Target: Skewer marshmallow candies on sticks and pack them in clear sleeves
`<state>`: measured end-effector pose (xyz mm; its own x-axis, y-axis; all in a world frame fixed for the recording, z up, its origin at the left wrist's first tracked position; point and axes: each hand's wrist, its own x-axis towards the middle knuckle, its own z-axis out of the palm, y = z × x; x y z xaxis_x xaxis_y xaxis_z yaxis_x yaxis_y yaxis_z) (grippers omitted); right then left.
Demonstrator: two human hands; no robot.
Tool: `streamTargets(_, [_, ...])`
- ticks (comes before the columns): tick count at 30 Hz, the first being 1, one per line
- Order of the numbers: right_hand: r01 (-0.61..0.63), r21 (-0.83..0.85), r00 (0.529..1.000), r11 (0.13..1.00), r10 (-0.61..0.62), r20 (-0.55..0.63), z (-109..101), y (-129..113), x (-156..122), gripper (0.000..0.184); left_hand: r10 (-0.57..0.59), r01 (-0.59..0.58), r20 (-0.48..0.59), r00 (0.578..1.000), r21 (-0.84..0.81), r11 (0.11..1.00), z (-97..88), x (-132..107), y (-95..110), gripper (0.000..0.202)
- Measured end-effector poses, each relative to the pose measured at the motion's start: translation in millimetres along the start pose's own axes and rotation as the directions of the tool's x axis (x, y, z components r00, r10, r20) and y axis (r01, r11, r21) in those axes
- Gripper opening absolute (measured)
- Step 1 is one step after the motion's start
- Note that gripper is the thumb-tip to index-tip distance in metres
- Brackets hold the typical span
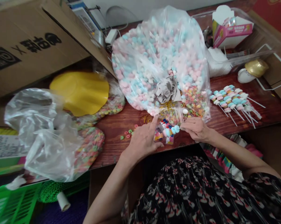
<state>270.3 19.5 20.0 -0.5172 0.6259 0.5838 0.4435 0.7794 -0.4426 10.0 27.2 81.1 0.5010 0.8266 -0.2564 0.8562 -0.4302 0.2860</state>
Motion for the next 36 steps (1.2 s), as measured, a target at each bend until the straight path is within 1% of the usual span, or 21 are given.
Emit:
streamTargets(1, [-0.004, 0.006, 1.0, 1.0, 0.004, -0.008, 2.0, -0.4, -0.1, 0.018, -0.017, 0.016, 0.036, 0.999, 0.014, 1.0, -1.2, 0.0, -4.1, 0.093])
streamTargets(3, [0.008, -0.006, 1.0, 1.0, -0.008, -0.027, 6.4, -2.2, 0.7, 0.019, -0.008, 0.01, 0.118, 0.993, -0.016, 1.0, 0.5, 1.9, -11.4, 0.073])
streamTargets(5, [0.029, -0.053, 0.998, 0.998, -0.031, -0.051, 10.6, -4.1, 1.4, 0.02, 0.005, 0.009, 0.177, 0.984, -0.083, 0.997, 6.6, 4.9, -16.5, 0.053])
streamTargets(7, [0.069, -0.132, 0.995, 0.989, -0.078, -0.066, 13.1, -5.4, 1.7, 0.022, 0.026, 0.012, 0.199, 0.98, -0.188, 0.982, 14.7, 7.5, -19.1, 0.039])
streamTargets(10, [0.176, -0.239, 0.978, 0.955, -0.196, -0.063, 11.8, -5.4, 2.8, 0.024, 0.098, -0.02, 0.182, 0.978, -0.391, 0.92, 24.4, 9.3, -18.9, 0.032])
streamTargets(13, [0.281, -0.259, 0.955, 0.924, -0.297, -0.023, 6.8, -2.4, 6.1, 0.025, 0.183, -0.043, 0.187, 0.965, -0.575, 0.817, 26.7, 9.0, -15.9, 0.036])
streamTargets(15, [0.315, -0.252, 0.947, 0.915, -0.322, 0.014, 4.1, 1.5, 8.5, 0.024, 0.23, -0.031, 0.22, 0.948, -0.656, 0.754, 24.8, 8.6, -13.6, 0.037])
streamTargets(16, [0.314, -0.255, 0.948, 0.915, -0.316, 0.034, 3.4, 3.8, 9.2, 0.023, 0.247, -0.025, 0.233, 0.94, -0.678, 0.734, 23.5, 8.5, -12.6, 0.037])
streamTargets(17, [0.303, -0.263, 0.953, 0.916, -0.299, 0.057, 3.1, 5.9, 9.6, 0.023, 0.255, -0.023, 0.239, 0.937, -0.686, 0.727, 22.4, 8.5, -11.7, 0.037])
streamTargets(19, [0.269, -0.281, 0.962, 0.921, -0.244, 0.121, 3.2, 8.7, 9.1, 0.024, 0.243, -0.04, 0.221, 0.944, -0.657, 0.753, 21.6, 8.9, -10.4, 0.037])
streamTargets(22, [0.189, -0.277, 0.962, 0.942, -0.12, 0.247, 2.4, 8.0, 7.2, 0.021, 0.192, -0.076, 0.171, 0.966, -0.524, 0.848, 24.5, 10.3, -8.8, 0.034])
streamTargets(25, [0.049, -0.235, 0.938, 0.971, 0.036, 0.344, -1.4, 3.9, 7.0, 0.021, 0.154, -0.089, 0.153, 0.976, -0.364, 0.927, 30.6, 12.6, -8.0, 0.031])
streamTargets(28, [-0.061, -0.191, 0.903, 0.98, 0.136, 0.408, -5.6, 1.3, 8.5, 0.021, 0.152, -0.113, 0.137, 0.979, -0.257, 0.96, 36.2, 14.8, -8.7, 0.027])
streamTargets(30, [-0.088, -0.166, 0.889, 0.982, 0.153, 0.432, -7.2, 1.5, 9.2, 0.02, 0.167, -0.129, 0.141, 0.976, -0.245, 0.961, 38.1, 15.6, -9.9, 0.028])
streamTargets(32, [-0.067, -0.161, 0.892, 0.985, 0.132, 0.432, -7.6, 2.8, 9.7, 0.02, 0.184, -0.134, 0.155, 0.971, -0.286, 0.949, 37.9, 15.9, -11.1, 0.032])
streamTargets(36, [0.085, -0.207, 0.936, 0.975, -0.007, 0.353, -8.9, 4.1, 12.9, 0.019, 0.227, -0.108, 0.202, 0.953, -0.471, 0.875, 32.7, 16.4, -11.6, 0.039])
